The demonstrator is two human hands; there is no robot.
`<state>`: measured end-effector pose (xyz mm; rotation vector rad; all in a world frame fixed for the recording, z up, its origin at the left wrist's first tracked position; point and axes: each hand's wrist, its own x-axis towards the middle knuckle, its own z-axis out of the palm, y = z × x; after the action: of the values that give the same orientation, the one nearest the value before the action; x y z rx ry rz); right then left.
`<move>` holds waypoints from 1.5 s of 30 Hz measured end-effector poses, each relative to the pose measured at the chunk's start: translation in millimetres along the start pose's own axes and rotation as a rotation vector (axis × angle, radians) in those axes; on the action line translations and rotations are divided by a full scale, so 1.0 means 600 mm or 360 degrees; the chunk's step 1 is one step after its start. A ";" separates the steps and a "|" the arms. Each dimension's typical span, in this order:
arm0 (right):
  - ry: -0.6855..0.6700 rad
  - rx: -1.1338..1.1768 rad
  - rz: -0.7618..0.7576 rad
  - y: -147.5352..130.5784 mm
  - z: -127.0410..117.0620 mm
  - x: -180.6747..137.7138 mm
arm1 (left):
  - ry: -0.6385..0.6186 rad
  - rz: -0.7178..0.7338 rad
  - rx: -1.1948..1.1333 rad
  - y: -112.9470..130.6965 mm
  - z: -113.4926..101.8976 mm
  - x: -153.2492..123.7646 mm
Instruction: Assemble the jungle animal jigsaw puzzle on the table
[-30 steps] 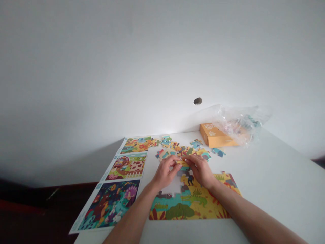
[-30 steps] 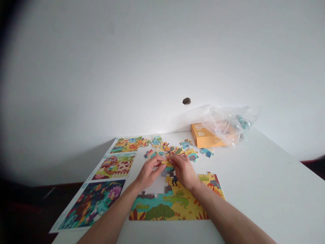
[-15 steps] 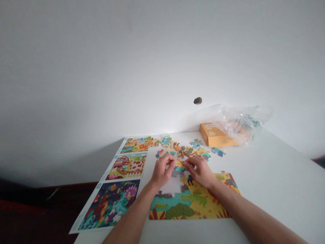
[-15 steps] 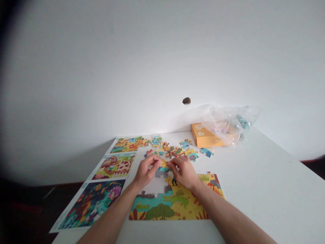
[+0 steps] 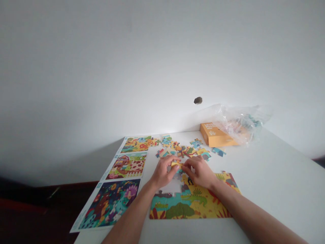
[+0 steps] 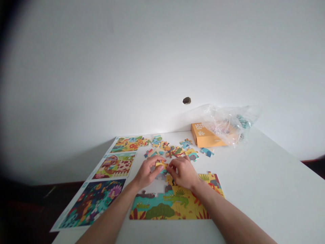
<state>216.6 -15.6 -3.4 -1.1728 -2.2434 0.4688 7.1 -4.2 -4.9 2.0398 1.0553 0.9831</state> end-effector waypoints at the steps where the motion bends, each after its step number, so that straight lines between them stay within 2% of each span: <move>1: -0.0063 -0.0069 -0.0012 -0.001 -0.004 -0.001 | 0.0016 -0.0002 0.0028 -0.002 -0.001 0.000; 5: -0.0273 -0.0262 -0.0064 -0.003 -0.013 -0.006 | 0.0032 -0.0035 0.0082 -0.005 -0.008 0.002; 8: -0.0331 -0.0257 -0.0046 -0.001 -0.014 -0.006 | -0.0002 -0.0043 0.0022 -0.002 -0.010 0.002; 12: -0.0313 -0.0247 -0.0015 0.004 -0.015 -0.002 | -0.0095 -0.0049 -0.0007 0.003 -0.010 0.000; 17: -0.0292 -0.0253 -0.0031 0.008 -0.014 -0.001 | -0.0198 -0.0037 0.0137 0.009 -0.010 -0.001; 29: -0.0313 -0.0250 -0.0077 0.007 -0.012 -0.004 | -0.0272 0.0017 0.0389 0.002 -0.008 -0.004; 45: -0.0128 -0.0202 -0.0241 0.004 -0.002 -0.003 | -0.0302 0.0059 0.0525 0.003 -0.012 -0.002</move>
<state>219.9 -15.8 -4.6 -1.0517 -2.4408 0.3227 1.0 -4.8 -0.3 2.3716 1.1390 0.6481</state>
